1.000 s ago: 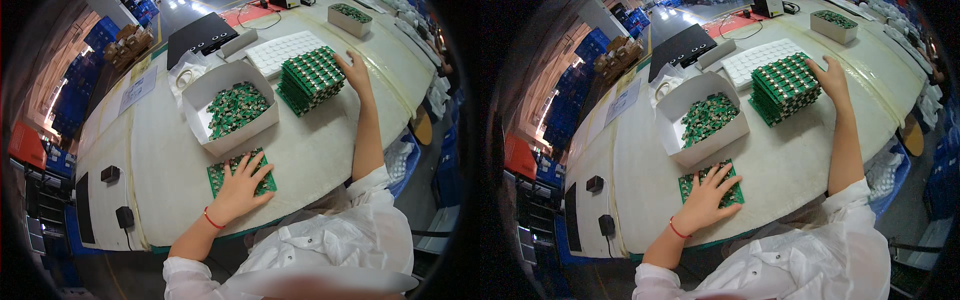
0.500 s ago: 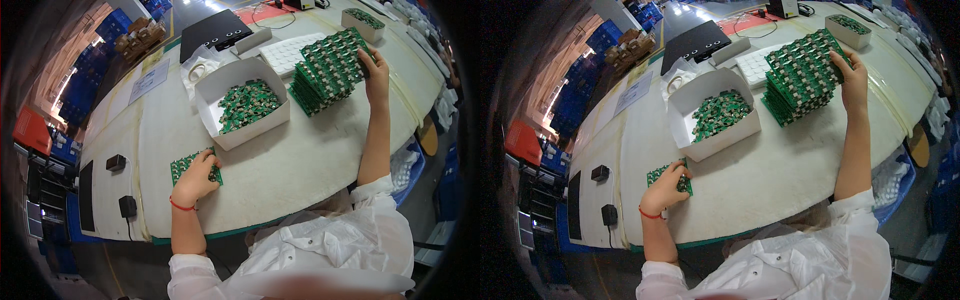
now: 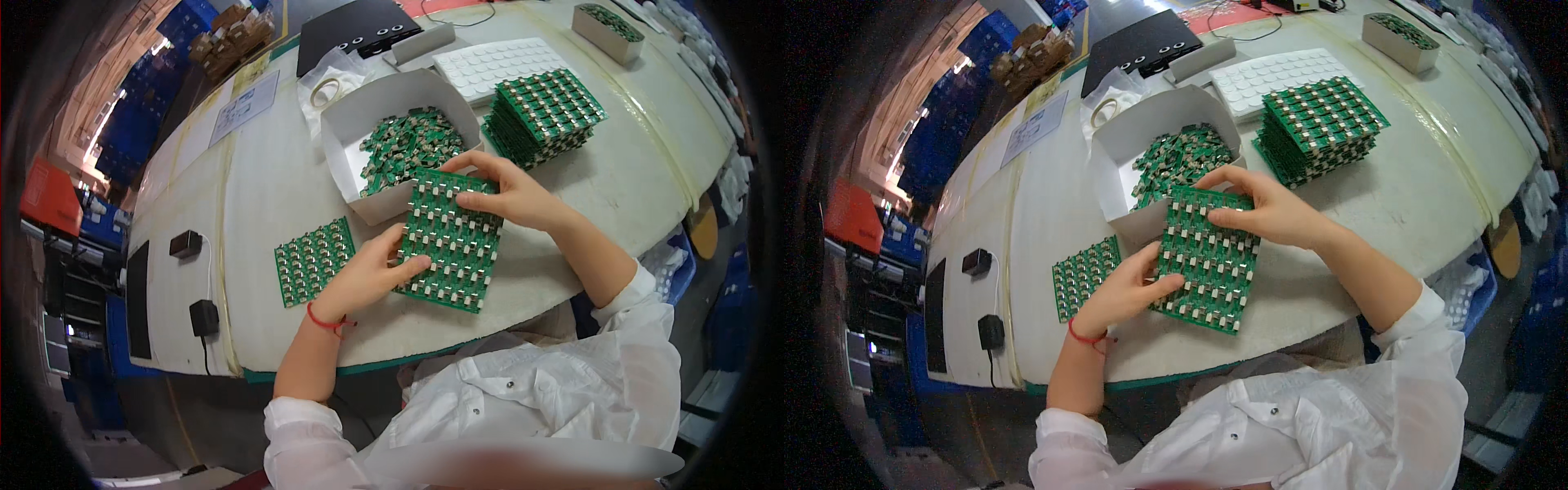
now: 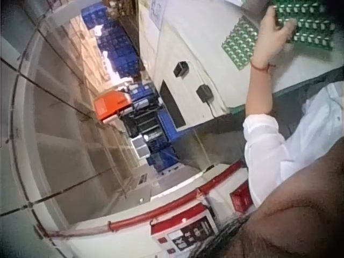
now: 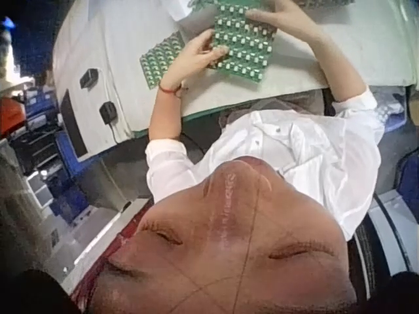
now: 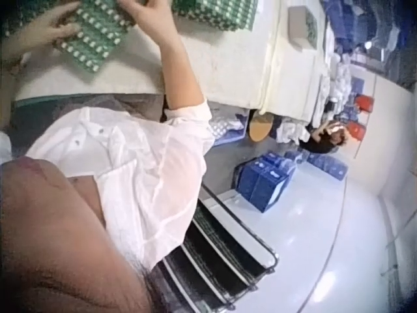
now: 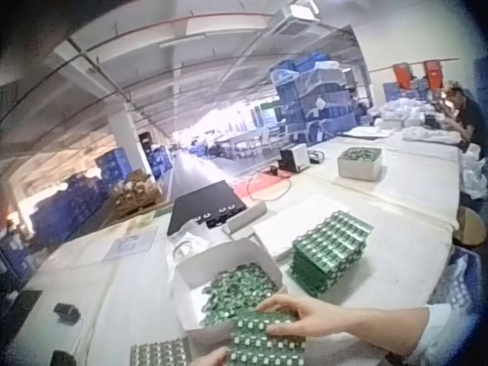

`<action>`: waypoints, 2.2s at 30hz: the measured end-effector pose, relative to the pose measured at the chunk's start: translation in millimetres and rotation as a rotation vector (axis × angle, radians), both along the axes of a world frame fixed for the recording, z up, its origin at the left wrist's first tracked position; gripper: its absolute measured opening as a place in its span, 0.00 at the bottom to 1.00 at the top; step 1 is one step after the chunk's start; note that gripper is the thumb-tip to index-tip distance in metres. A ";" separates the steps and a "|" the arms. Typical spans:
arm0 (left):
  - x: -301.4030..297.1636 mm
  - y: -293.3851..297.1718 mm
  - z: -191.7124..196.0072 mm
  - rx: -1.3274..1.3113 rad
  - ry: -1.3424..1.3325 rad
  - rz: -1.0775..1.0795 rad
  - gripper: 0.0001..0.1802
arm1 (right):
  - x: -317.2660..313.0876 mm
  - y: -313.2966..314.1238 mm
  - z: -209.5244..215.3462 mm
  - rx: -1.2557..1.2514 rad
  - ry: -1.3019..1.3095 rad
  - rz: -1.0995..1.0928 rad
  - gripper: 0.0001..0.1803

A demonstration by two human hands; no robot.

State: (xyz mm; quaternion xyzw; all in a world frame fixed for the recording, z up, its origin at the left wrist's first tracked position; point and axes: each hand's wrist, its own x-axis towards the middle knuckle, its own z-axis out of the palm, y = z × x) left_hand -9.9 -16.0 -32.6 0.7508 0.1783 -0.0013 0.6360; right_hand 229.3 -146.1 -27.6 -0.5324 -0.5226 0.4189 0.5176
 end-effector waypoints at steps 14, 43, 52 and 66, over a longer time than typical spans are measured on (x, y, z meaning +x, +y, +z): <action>6.9 18.7 -5.2 -0.133 0.061 -0.111 0.26 | 26.6 -11.0 -1.8 -0.549 -0.334 0.685 0.27; 8.6 -14.2 -17.1 0.740 -0.064 0.150 0.08 | -30.2 1.6 -32.9 0.281 -0.750 -0.034 0.07; 8.0 -20.3 -15.4 0.972 -0.051 0.151 0.07 | -50.4 6.3 -52.1 0.322 -0.777 0.034 0.07; 14.1 -26.1 -0.6 1.027 -0.271 0.363 0.06 | -34.9 12.7 -34.2 -0.267 0.648 0.098 0.13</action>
